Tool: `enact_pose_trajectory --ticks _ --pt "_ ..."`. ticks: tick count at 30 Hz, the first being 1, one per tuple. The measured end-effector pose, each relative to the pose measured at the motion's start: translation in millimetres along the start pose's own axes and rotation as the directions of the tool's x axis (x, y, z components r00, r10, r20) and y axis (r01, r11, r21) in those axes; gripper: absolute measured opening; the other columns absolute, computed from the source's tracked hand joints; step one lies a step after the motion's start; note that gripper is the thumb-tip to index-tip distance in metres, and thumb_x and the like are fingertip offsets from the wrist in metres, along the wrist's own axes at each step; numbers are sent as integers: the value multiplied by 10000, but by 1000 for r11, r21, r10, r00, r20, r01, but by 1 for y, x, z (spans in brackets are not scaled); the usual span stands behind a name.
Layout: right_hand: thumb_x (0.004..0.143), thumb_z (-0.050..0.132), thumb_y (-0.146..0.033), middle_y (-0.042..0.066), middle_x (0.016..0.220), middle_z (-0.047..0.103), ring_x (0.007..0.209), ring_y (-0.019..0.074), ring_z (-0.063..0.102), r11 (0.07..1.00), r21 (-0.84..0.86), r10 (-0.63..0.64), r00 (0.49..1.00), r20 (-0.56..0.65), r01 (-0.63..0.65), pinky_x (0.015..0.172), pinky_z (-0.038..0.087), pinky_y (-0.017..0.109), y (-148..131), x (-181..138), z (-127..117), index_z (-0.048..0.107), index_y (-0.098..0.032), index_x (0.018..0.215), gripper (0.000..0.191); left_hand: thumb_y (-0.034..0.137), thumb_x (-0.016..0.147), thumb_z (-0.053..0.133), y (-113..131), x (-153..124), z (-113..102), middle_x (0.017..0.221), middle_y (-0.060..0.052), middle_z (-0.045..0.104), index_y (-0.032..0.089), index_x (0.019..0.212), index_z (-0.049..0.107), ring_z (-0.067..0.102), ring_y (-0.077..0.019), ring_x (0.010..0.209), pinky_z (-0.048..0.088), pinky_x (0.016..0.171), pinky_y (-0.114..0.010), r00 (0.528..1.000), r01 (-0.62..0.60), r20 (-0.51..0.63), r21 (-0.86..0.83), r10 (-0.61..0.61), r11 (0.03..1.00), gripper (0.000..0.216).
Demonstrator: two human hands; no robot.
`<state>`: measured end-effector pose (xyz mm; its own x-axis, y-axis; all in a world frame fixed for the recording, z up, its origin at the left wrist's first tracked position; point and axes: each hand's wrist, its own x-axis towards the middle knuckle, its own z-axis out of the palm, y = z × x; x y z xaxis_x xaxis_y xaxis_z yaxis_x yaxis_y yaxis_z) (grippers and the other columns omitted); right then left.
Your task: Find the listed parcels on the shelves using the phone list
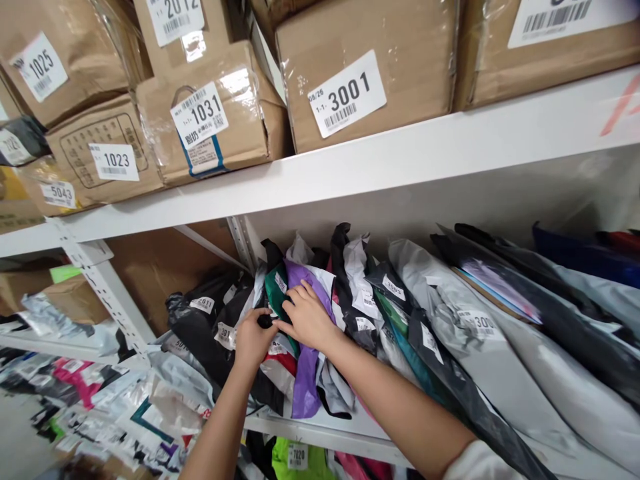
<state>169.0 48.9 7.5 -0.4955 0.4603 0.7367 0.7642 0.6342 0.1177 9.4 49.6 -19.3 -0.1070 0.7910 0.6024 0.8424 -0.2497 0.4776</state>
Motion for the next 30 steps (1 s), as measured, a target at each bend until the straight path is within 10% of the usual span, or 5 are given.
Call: enact_pose_trajectory --ticks 15,22,27,30 --pt "760 522 -89 116 846 564 898 286 457 986 -7 166 984 -67 -167 847 450 425 21 -5 1 627 -153 752 124 282 740 676 10 -1 -11 962 -55 697 188 909 653 658 -210 896 485 818 -310 995 81 54 111 -88 991 195" --pt "761 461 -45 92 806 561 850 270 469 990 15 141 985 -102 -140 890 432 449 19 -8 3 562 -190 678 196 39 832 408 72 4 -14 894 -159 700 76 993 657 664 -244 906 299 1068 -430 996 62 51 265 -78 962 299" --pt "779 405 -30 52 720 545 775 231 494 994 34 110 986 -122 -107 907 434 432 21 -11 4 511 -211 649 247 15 837 354 102 16 7 865 -175 708 19 1361 383 693 -220 778 509 734 -317 979 131 118 251 -164 959 525" --pt "773 417 -45 40 706 539 767 224 499 995 28 101 986 -131 -98 949 419 448 21 -13 4 476 -226 627 239 142 845 446 83 18 10 829 -193 710 22 1149 588 698 -264 764 510 618 -314 956 200 167 239 -243 950 356"
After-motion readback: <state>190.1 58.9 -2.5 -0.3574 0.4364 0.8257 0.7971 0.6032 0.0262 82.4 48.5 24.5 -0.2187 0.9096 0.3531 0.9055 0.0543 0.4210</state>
